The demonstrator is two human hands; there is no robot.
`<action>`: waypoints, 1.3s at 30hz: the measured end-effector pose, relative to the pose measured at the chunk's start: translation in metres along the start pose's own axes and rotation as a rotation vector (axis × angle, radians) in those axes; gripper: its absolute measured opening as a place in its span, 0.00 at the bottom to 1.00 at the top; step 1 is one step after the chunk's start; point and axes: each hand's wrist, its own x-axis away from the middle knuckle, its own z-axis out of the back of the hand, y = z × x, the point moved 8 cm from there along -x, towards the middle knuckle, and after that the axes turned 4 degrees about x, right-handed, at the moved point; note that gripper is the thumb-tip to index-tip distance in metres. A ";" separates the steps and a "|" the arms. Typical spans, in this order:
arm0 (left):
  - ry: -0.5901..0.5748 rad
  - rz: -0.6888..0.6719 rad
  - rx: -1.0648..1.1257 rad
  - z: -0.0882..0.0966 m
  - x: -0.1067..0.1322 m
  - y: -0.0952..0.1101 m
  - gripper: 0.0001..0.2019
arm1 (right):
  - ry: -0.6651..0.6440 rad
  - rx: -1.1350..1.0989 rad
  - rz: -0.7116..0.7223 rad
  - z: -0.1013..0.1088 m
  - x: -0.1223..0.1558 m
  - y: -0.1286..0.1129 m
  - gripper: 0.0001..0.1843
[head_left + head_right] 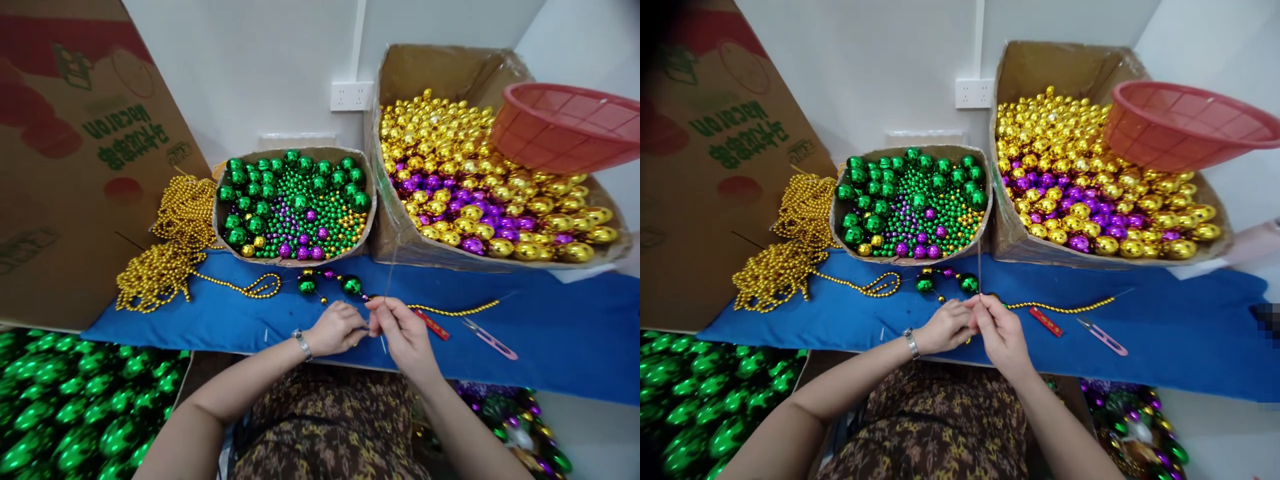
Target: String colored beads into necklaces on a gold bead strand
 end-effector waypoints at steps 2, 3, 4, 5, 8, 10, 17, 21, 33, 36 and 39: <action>-0.041 0.014 -0.169 -0.007 0.004 -0.007 0.11 | 0.091 -0.058 -0.006 0.016 0.002 -0.002 0.15; -0.049 0.019 -0.245 -0.007 0.007 -0.010 0.11 | 0.158 -0.094 -0.001 0.028 0.003 -0.004 0.14; -0.049 0.027 -0.313 -0.004 0.009 -0.013 0.11 | 0.232 -0.131 0.007 0.042 0.004 -0.005 0.14; -0.049 0.040 -0.375 0.000 0.012 -0.017 0.11 | 0.305 -0.169 0.015 0.056 0.005 -0.006 0.13; -0.059 0.132 -0.524 0.016 0.020 -0.035 0.09 | 0.519 -0.285 0.043 0.100 0.007 -0.009 0.11; -0.068 0.212 -0.576 0.026 0.026 -0.050 0.09 | 0.675 -0.344 0.069 0.126 0.011 -0.012 0.09; -0.093 0.272 -0.581 0.047 0.043 -0.067 0.12 | 0.726 -0.334 0.067 0.135 0.013 -0.011 0.11; 0.004 0.177 -0.272 0.075 0.037 -0.039 0.17 | 0.599 -0.283 0.030 0.109 0.011 0.002 0.14; 0.441 0.433 -0.290 0.199 -0.047 -0.096 0.09 | 0.308 0.118 0.028 0.064 0.013 0.017 0.13; 0.452 0.461 -0.371 0.204 -0.071 -0.114 0.11 | 0.269 0.190 0.043 0.061 0.014 0.013 0.13; 0.553 0.500 -0.504 0.219 -0.085 -0.121 0.15 | 0.244 0.250 0.051 0.060 0.014 0.014 0.14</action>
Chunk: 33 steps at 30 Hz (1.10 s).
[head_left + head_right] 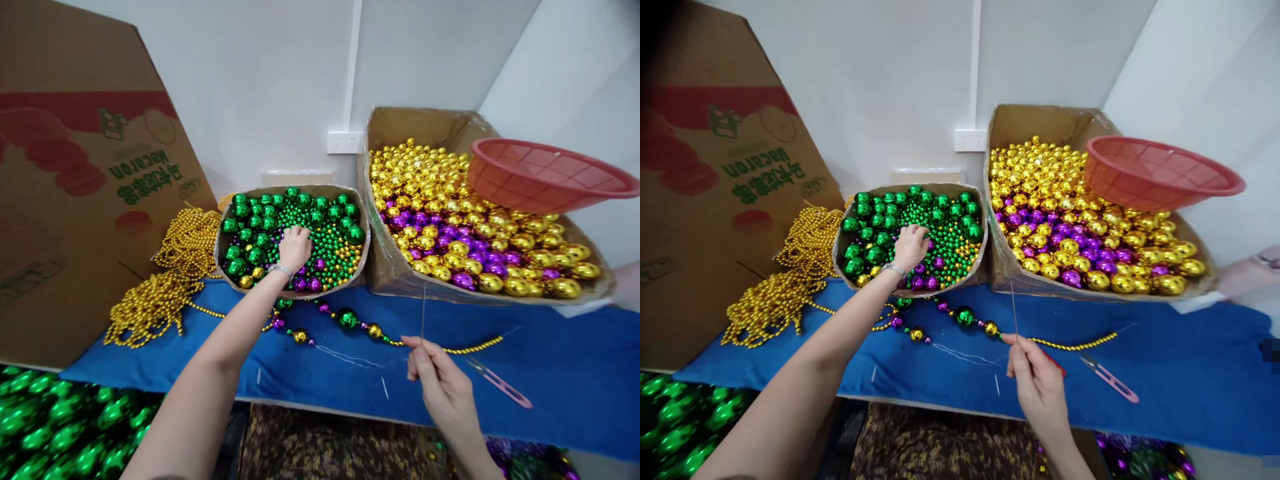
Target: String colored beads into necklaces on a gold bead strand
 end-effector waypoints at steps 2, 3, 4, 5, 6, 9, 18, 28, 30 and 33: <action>0.064 0.070 -0.093 0.003 -0.012 -0.008 0.19 | -0.020 0.022 0.001 -0.002 0.000 0.003 0.15; 0.055 0.114 -0.116 0.002 -0.017 -0.013 0.20 | -0.035 0.028 -0.005 -0.005 0.000 0.004 0.15; 0.014 0.156 -0.113 -0.002 -0.021 -0.020 0.21 | -0.058 0.037 -0.014 -0.008 0.001 0.006 0.16; -0.040 0.192 -0.093 -0.007 -0.024 -0.026 0.21 | -0.081 0.048 -0.020 -0.011 0.001 0.007 0.16; -0.086 0.213 -0.058 -0.011 -0.026 -0.030 0.21 | -0.105 0.067 -0.022 -0.015 0.002 0.007 0.16; -0.080 0.212 0.152 -0.010 -0.020 -0.032 0.20 | -0.177 0.165 -0.011 -0.027 0.005 0.006 0.16; -0.181 0.510 1.553 0.012 0.093 0.011 0.17 | -0.284 0.248 0.160 -0.060 0.010 -0.018 0.12; -0.134 0.697 1.801 -0.001 0.146 0.023 0.14 | -0.208 0.292 0.365 -0.066 0.019 -0.033 0.08; -0.139 0.701 1.804 -0.001 0.148 0.025 0.13 | -0.206 0.302 0.372 -0.066 0.021 -0.032 0.08; -0.133 0.667 1.798 0.003 0.147 0.023 0.13 | -0.206 0.311 0.377 -0.065 0.021 -0.033 0.08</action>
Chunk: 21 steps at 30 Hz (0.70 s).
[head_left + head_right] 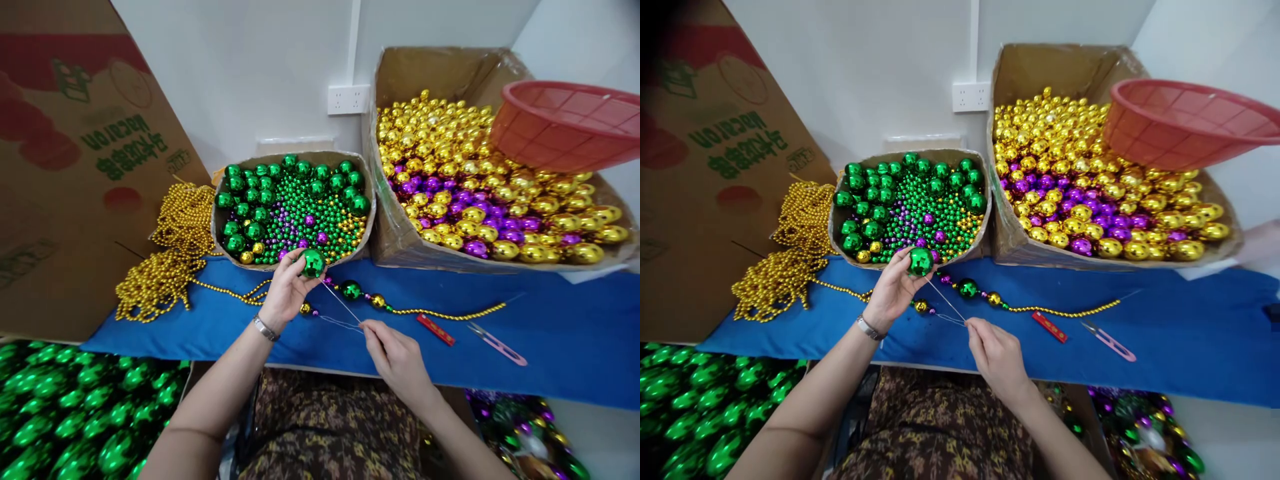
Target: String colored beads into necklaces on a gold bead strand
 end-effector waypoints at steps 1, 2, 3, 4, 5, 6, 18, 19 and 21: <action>-0.017 -0.015 -0.011 0.000 0.000 0.003 0.14 | 0.006 0.003 0.002 0.002 0.000 0.000 0.08; -0.042 -0.027 -0.027 0.001 0.001 0.006 0.15 | 0.021 0.007 0.003 0.004 0.000 0.001 0.08; -0.076 -0.029 -0.047 0.001 0.002 0.008 0.17 | 0.039 0.014 0.004 0.007 0.000 0.001 0.08; -0.116 -0.017 -0.071 0.001 0.003 0.008 0.20 | 0.059 0.022 0.007 0.010 -0.001 0.002 0.08; -0.159 0.005 -0.097 0.000 0.004 0.008 0.22 | 0.078 0.030 0.011 0.013 -0.001 0.003 0.08; -0.198 0.030 -0.119 0.000 0.006 0.007 0.24 | 0.092 0.034 0.019 0.016 -0.001 0.003 0.08; -0.305 0.080 -0.110 0.004 0.011 0.003 0.22 | 0.103 0.064 0.080 0.019 -0.005 0.004 0.09; -0.302 0.087 -0.110 0.005 0.011 0.003 0.23 | 0.104 0.065 0.083 0.020 -0.005 0.003 0.10; -0.299 0.099 -0.114 0.006 0.011 0.003 0.23 | 0.109 0.063 0.087 0.021 -0.005 0.003 0.10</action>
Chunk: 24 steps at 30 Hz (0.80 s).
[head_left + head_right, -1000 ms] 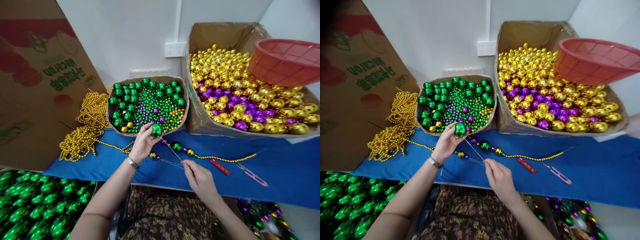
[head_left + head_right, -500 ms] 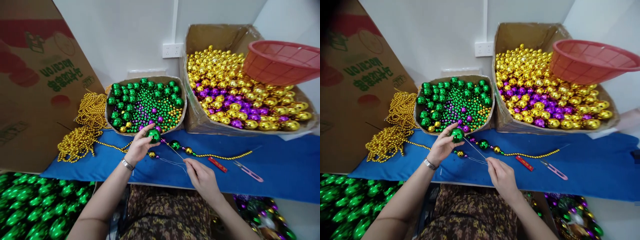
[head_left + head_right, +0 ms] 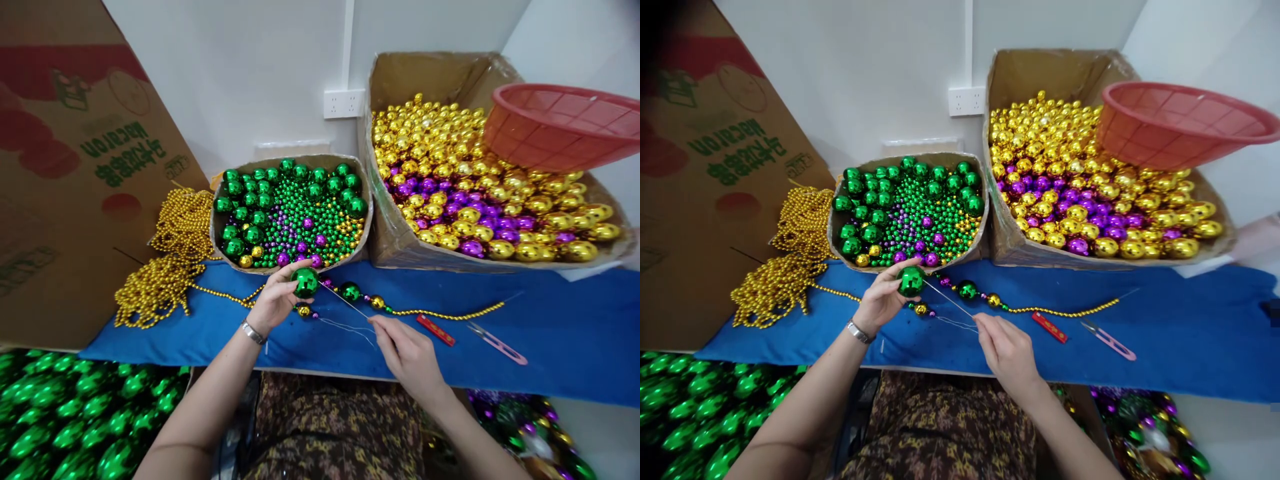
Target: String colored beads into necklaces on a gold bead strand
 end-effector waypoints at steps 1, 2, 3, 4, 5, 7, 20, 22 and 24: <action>-0.001 0.004 -0.004 0.001 0.000 0.000 0.23 | 0.003 -0.001 0.002 0.001 0.000 0.000 0.10; -0.002 0.005 -0.009 0.001 0.001 0.000 0.23 | 0.006 -0.001 0.003 0.001 0.000 -0.001 0.10; -0.003 0.000 -0.015 0.001 0.001 0.000 0.23 | 0.007 0.001 0.004 0.001 0.000 -0.001 0.10; -0.004 -0.007 -0.021 0.002 0.001 0.000 0.23 | 0.007 0.003 0.005 0.002 -0.001 -0.001 0.10; -0.007 -0.016 -0.027 0.002 0.001 0.001 0.22 | 0.005 0.007 0.005 0.001 -0.001 -0.001 0.10; -0.015 -0.029 -0.035 0.001 0.001 0.001 0.20 | 0.001 0.010 0.006 0.001 -0.001 -0.001 0.10; 0.015 0.056 0.097 0.006 0.001 -0.012 0.20 | -0.032 0.018 -0.011 -0.001 0.000 -0.003 0.10; 0.035 0.070 0.092 0.008 0.000 -0.014 0.21 | -0.036 0.007 -0.015 -0.001 -0.001 -0.002 0.11; 0.052 0.081 0.086 0.010 -0.001 -0.015 0.22 | -0.026 -0.017 -0.037 0.001 -0.002 0.002 0.10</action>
